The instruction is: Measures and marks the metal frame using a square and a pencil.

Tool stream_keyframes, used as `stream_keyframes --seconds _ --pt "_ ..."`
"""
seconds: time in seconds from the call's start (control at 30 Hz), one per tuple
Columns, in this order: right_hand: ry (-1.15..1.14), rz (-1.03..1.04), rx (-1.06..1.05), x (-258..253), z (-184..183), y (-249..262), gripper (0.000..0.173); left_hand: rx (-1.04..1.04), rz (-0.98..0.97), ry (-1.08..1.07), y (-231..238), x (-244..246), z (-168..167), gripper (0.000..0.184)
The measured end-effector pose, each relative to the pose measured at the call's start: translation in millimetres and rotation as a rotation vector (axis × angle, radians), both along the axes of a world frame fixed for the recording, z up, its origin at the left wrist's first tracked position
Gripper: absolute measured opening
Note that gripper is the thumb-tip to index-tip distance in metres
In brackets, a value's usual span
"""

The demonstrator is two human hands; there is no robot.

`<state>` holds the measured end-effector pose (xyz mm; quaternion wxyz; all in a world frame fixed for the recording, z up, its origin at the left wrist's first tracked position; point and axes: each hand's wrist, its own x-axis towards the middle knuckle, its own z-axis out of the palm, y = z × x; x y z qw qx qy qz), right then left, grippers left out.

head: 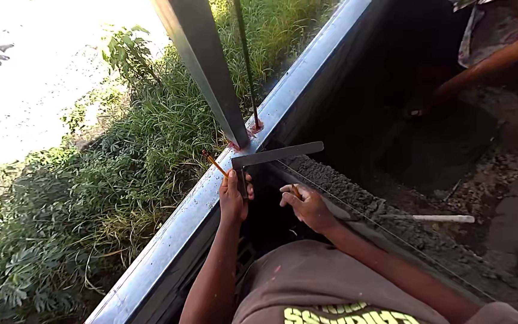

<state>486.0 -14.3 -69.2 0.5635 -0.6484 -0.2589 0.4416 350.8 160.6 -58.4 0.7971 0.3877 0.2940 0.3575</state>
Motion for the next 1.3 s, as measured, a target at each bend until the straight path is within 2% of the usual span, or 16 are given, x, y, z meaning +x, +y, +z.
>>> stream_keyframes --seconds 0.3,0.63,0.83,0.97,1.03,1.2,1.3 --pt "-0.021 -0.019 0.009 11 0 -20 0.03 0.025 0.017 0.036 -2 -2 2 0.035" --pt "-0.018 -0.002 0.009 18 -5 -41 0.031 0.247 0.061 0.138 21 -5 31 0.033" --pt "-0.04 0.031 -0.003 23 -7 -45 0.031 0.572 0.076 0.35 57 -17 87 0.029" --pt "-0.028 0.056 -0.007 26 -7 -47 0.029 0.872 0.023 0.636 63 -16 146 0.028" --pt "-0.034 0.075 -0.016 29 -6 -48 0.03 0.999 0.013 0.745 64 -5 165 0.027" --pt "-0.026 0.101 -0.015 37 -7 -56 0.03 1.185 0.057 1.081 70 30 177 0.032" --pt "-0.02 0.108 -0.022 41 -8 -63 0.029 1.265 0.022 1.161 71 46 186 0.035"
